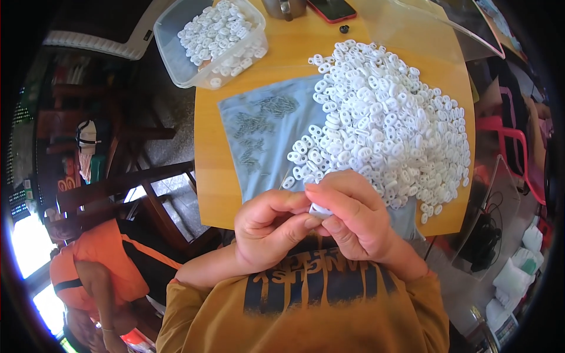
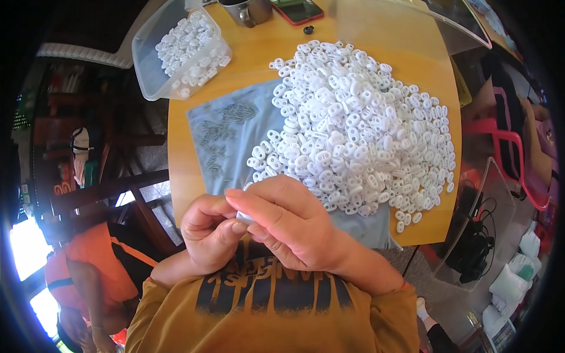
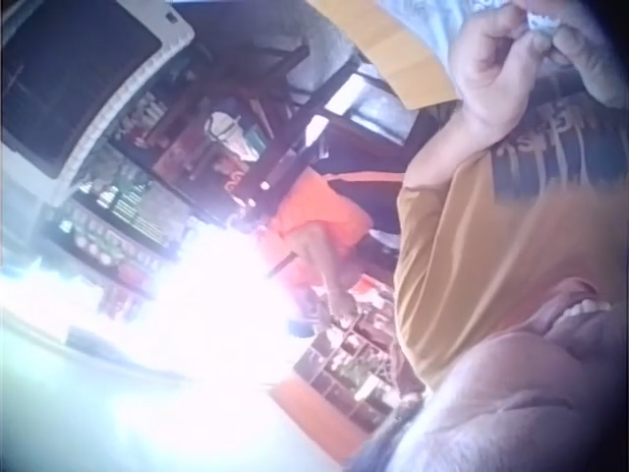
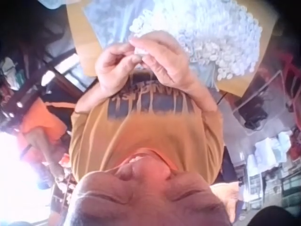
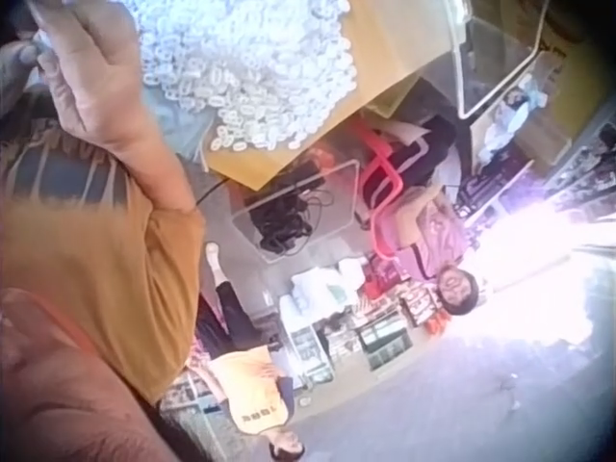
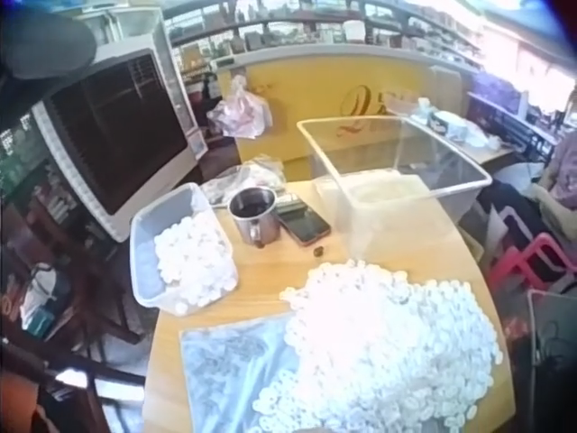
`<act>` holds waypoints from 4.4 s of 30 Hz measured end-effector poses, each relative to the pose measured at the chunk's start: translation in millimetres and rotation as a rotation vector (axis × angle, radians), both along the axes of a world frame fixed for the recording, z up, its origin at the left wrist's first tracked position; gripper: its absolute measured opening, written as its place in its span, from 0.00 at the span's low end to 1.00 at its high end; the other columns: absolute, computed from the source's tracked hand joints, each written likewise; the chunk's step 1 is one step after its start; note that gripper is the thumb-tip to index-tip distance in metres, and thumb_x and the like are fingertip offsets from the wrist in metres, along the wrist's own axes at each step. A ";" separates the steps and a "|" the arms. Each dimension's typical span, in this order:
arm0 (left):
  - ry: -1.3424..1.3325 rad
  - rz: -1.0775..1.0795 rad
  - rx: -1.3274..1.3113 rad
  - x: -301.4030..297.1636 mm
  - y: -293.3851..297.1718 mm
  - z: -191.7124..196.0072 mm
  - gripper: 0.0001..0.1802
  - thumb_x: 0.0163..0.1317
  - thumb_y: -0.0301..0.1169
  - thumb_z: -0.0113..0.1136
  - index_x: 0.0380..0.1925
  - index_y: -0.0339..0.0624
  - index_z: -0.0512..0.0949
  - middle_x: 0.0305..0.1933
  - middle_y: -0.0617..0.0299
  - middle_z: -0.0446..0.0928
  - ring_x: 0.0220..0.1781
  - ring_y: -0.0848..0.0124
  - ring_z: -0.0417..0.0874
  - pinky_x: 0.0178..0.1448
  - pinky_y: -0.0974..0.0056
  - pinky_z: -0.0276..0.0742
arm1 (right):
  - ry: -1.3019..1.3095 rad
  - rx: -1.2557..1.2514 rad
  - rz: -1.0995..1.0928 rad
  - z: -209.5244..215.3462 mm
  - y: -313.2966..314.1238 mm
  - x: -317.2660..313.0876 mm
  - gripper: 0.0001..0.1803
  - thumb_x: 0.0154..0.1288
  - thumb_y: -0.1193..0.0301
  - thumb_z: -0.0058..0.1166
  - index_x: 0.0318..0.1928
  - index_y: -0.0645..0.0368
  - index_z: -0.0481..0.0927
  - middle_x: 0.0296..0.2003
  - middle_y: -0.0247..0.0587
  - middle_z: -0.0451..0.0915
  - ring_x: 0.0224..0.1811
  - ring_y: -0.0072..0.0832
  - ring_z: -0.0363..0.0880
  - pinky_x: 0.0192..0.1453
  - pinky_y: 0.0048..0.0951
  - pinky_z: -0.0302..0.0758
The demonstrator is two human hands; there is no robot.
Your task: Assembling small white plastic components by inserting metal pins and aligning parts.
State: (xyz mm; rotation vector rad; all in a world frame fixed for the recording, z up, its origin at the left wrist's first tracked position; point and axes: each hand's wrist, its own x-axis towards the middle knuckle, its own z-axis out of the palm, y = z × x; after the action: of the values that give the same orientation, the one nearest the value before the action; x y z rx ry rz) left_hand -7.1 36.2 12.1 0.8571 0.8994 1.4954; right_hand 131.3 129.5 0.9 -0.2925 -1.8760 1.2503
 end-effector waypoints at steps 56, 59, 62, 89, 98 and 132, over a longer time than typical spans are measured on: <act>1.253 0.523 -0.754 -114.3 -29.4 -54.9 0.16 0.63 0.41 0.44 0.38 0.37 0.67 0.33 0.40 0.75 0.38 0.42 0.75 0.39 0.49 0.69 | -0.085 0.203 -0.158 -28.7 4.0 -26.2 0.14 0.46 0.83 0.56 0.38 0.62 0.78 0.22 0.37 0.76 0.22 0.32 0.75 0.27 0.30 0.71; 1.287 0.554 -0.681 -118.0 -29.0 -58.3 0.17 0.63 0.42 0.44 0.38 0.37 0.67 0.33 0.40 0.75 0.38 0.42 0.75 0.39 0.49 0.69 | -0.122 0.280 -0.174 -28.7 4.8 -27.4 0.13 0.46 0.82 0.56 0.37 0.62 0.78 0.22 0.37 0.76 0.22 0.32 0.75 0.27 0.30 0.71; 1.266 0.519 -0.756 -118.3 -31.0 -60.9 0.17 0.63 0.43 0.44 0.37 0.38 0.67 0.33 0.40 0.74 0.38 0.42 0.74 0.39 0.49 0.69 | -0.140 0.294 -0.223 -37.8 3.7 -28.2 0.12 0.46 0.81 0.56 0.36 0.62 0.78 0.21 0.36 0.76 0.22 0.32 0.75 0.27 0.30 0.71; 1.264 0.547 -0.523 -139.5 -35.5 -100.4 0.18 0.64 0.41 0.46 0.39 0.35 0.73 0.34 0.55 0.75 0.35 0.68 0.74 0.40 0.66 0.70 | 0.111 0.500 -0.129 -58.3 -14.9 -29.7 0.16 0.42 0.78 0.58 0.37 0.59 0.77 0.21 0.33 0.72 0.22 0.31 0.72 0.26 0.28 0.69; 1.042 0.565 -0.454 -135.6 -42.0 -105.5 0.18 0.63 0.37 0.49 0.43 0.32 0.71 0.37 0.58 0.75 0.38 0.73 0.73 0.43 0.69 0.70 | 0.139 0.543 -0.254 -61.4 -12.4 -24.0 0.16 0.43 0.78 0.57 0.38 0.57 0.75 0.19 0.33 0.70 0.20 0.32 0.70 0.24 0.30 0.68; 1.669 -0.323 0.589 91.8 57.3 -57.0 0.14 0.42 0.26 0.62 0.33 0.46 0.77 0.57 0.59 0.68 0.61 0.61 0.66 0.61 0.52 0.53 | 0.426 0.489 -0.127 -36.1 -71.6 36.3 0.08 0.52 0.74 0.50 0.33 0.66 0.76 0.18 0.30 0.67 0.20 0.22 0.66 0.23 0.22 0.62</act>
State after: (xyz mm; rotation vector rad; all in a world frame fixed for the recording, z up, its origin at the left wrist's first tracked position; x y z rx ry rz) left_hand 84.7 93.6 -45.0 2.6686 1.3032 0.4500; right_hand 167.6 57.9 -35.2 0.1112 -1.6886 0.6694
